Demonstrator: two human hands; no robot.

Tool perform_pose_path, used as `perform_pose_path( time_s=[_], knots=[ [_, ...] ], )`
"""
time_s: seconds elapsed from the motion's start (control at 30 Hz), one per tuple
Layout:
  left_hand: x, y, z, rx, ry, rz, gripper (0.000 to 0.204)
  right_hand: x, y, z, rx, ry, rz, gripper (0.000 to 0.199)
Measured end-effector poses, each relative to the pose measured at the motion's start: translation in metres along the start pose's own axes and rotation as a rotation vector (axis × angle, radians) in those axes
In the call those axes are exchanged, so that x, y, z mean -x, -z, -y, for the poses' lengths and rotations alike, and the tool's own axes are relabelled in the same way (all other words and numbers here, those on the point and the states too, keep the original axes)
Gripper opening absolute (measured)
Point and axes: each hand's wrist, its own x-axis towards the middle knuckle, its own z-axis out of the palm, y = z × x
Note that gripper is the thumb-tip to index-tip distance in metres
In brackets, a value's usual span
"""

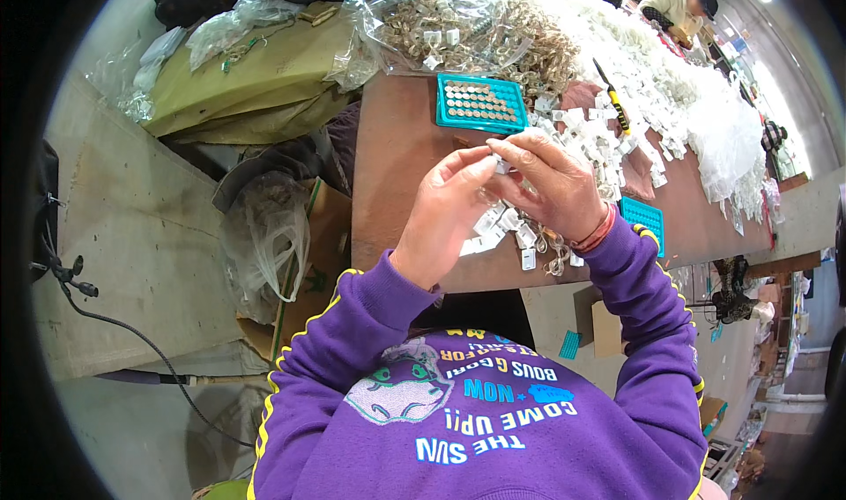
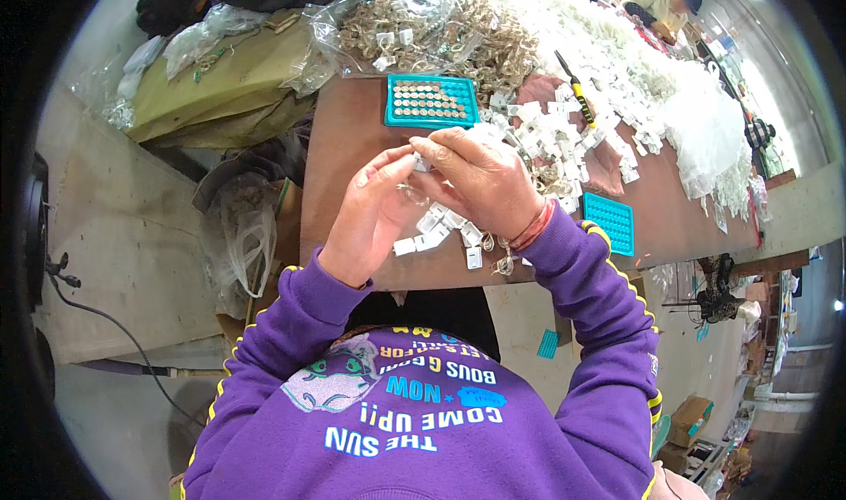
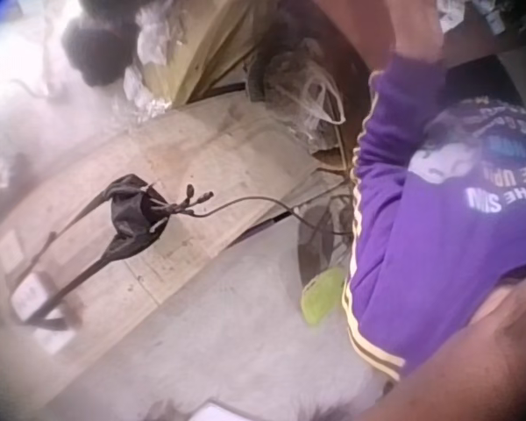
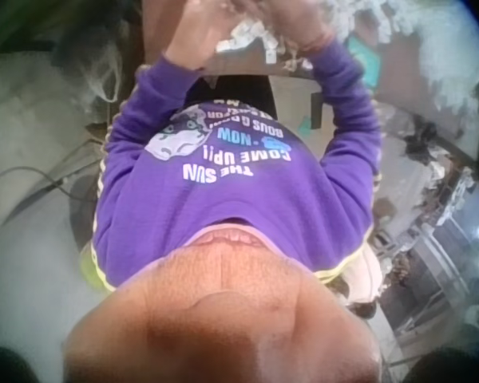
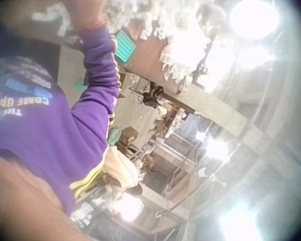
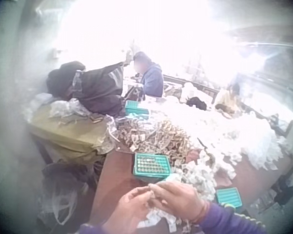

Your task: The person repeatedly picks small white plastic components and metallic parts from a table, aligns them by hand, and places them into a blue tray. The person handles the items one at a time and continues the same assembly cycle throughout the clip.

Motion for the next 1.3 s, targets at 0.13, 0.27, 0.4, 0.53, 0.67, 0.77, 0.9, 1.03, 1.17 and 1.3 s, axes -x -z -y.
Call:
perform_pose_path(
  time_s=[0.13,0.27,0.4,0.53,0.67,0.77,0.9,1.03,1.17,1.3],
  knots=[
    [0.010,0.005,0.003,-0.247,-0.047,-0.083,0.022,0.002,0.003,0.008,-0.094,-0.021,0.051,0.036],
    [0.012,0.009,0.002,-0.319,-0.044,-0.079,0.022,-0.001,0.003,0.007,-0.131,0.028,0.073,0.035],
    [0.009,0.007,0.009,-0.296,-0.069,-0.166,0.019,0.002,0.006,0.010,-0.112,-0.025,0.130,0.038],
    [0.008,0.012,0.012,-0.230,-0.039,-0.113,0.019,0.005,0.002,0.012,0.010,-0.027,0.141,0.035],
    [0.009,0.018,0.011,-0.169,0.018,-0.051,0.018,0.010,-0.006,0.010,0.070,-0.003,0.073,0.035],
    [0.013,0.021,0.015,0.125,-0.007,-0.035,0.016,0.013,-0.013,0.010,-0.053,-0.104,0.050,0.036],
    [0.010,0.032,0.012,0.116,-0.155,-0.113,0.015,0.003,-0.024,0.001,-0.298,-0.113,-0.026,0.033],
    [0.003,0.050,0.000,-0.020,-0.373,-0.269,0.014,-0.009,-0.010,-0.036,-0.269,-0.410,-0.088,0.025],
    [0.003,0.059,-0.001,0.010,-0.438,-0.304,0.013,-0.013,-0.027,-0.059,-0.066,-0.323,0.174,0.012],
    [0.005,0.060,-0.002,0.083,-0.421,-0.333,0.015,-0.008,-0.048,-0.060,0.055,-0.211,0.322,0.009]
  ],
)
